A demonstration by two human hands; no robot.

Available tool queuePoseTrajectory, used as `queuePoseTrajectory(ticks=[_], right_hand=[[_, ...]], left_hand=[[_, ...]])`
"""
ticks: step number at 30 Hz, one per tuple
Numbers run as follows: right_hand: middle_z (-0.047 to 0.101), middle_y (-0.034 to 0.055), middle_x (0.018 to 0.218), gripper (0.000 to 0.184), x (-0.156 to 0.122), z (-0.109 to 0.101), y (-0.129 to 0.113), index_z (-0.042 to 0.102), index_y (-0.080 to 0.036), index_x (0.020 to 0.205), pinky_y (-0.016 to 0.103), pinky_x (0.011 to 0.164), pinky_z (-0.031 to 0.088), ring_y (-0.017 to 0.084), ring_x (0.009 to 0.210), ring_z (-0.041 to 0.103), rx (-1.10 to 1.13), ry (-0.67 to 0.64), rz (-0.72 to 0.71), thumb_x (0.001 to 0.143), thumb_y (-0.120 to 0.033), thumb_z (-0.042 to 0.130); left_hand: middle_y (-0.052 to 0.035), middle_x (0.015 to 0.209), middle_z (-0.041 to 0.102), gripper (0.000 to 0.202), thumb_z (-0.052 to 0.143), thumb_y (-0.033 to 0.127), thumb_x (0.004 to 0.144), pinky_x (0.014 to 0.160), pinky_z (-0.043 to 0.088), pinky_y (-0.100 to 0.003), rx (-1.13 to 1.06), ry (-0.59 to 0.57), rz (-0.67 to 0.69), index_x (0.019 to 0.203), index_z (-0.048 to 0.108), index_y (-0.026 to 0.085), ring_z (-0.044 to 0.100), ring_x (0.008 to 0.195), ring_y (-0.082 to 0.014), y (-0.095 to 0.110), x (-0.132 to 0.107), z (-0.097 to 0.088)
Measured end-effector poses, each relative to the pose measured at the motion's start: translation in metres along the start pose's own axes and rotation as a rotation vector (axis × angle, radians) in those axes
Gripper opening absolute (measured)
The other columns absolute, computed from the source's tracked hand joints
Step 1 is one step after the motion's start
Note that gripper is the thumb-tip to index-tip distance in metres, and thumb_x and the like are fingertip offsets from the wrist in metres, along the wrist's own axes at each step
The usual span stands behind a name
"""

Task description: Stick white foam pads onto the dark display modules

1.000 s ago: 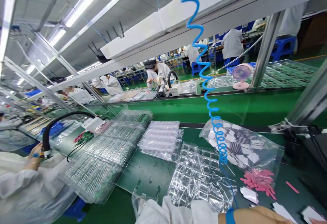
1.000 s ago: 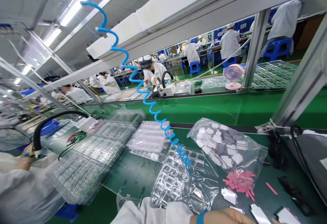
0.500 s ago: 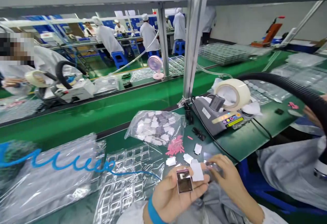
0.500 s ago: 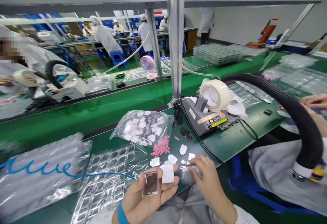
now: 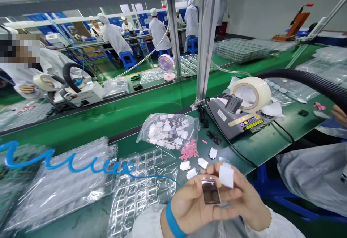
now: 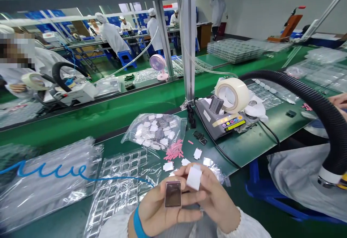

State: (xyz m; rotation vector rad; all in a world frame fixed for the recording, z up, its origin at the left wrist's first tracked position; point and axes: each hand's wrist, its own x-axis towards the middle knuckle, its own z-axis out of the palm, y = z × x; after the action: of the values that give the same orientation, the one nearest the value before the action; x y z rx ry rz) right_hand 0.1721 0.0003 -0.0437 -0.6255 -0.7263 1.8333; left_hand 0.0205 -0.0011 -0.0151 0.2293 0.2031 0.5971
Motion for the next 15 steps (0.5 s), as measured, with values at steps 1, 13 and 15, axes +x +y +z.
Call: queuePoseTrajectory(ticks=[1,13,15], right_hand=[[0.064,0.0050,0.092,0.029,0.003,-0.004,0.000,0.065,-0.024,0.093,0.036,0.080,0.049,0.019,0.085,0.061,0.003,0.072,-0.028,0.081,-0.048,0.053],[0.066,0.0065,0.096,0.021,0.018,0.005,-0.066,0.061,-0.021,0.104,0.033,0.079,0.047,0.016,0.086,0.059,-1.018,-0.491,-0.670,0.083,-0.026,0.060],[0.066,0.0097,0.100,0.019,0.024,0.012,-0.072,0.060,-0.017,0.104,0.033,0.079,0.047,0.016,0.087,0.058,-1.147,-0.671,-0.706,0.086,-0.021,0.056]], left_hand=[[-0.0104,0.124,0.056,0.036,0.065,0.040,0.073,0.091,0.035,-0.049,-0.011,0.007,-0.024,0.101,0.063,0.017,0.049,0.116,-0.0293,0.001,-0.001,-0.001],[-0.0052,0.068,0.067,0.051,0.053,0.055,0.076,0.078,0.045,-0.042,-0.075,0.186,-0.132,0.086,0.065,0.007,0.061,0.066,-0.0142,-0.005,-0.002,-0.013],[-0.0046,0.067,0.066,0.051,0.049,0.055,0.079,0.076,0.044,-0.041,-0.075,0.196,-0.137,0.083,0.065,0.007,0.059,0.064,-0.0129,-0.005,-0.001,-0.014]])
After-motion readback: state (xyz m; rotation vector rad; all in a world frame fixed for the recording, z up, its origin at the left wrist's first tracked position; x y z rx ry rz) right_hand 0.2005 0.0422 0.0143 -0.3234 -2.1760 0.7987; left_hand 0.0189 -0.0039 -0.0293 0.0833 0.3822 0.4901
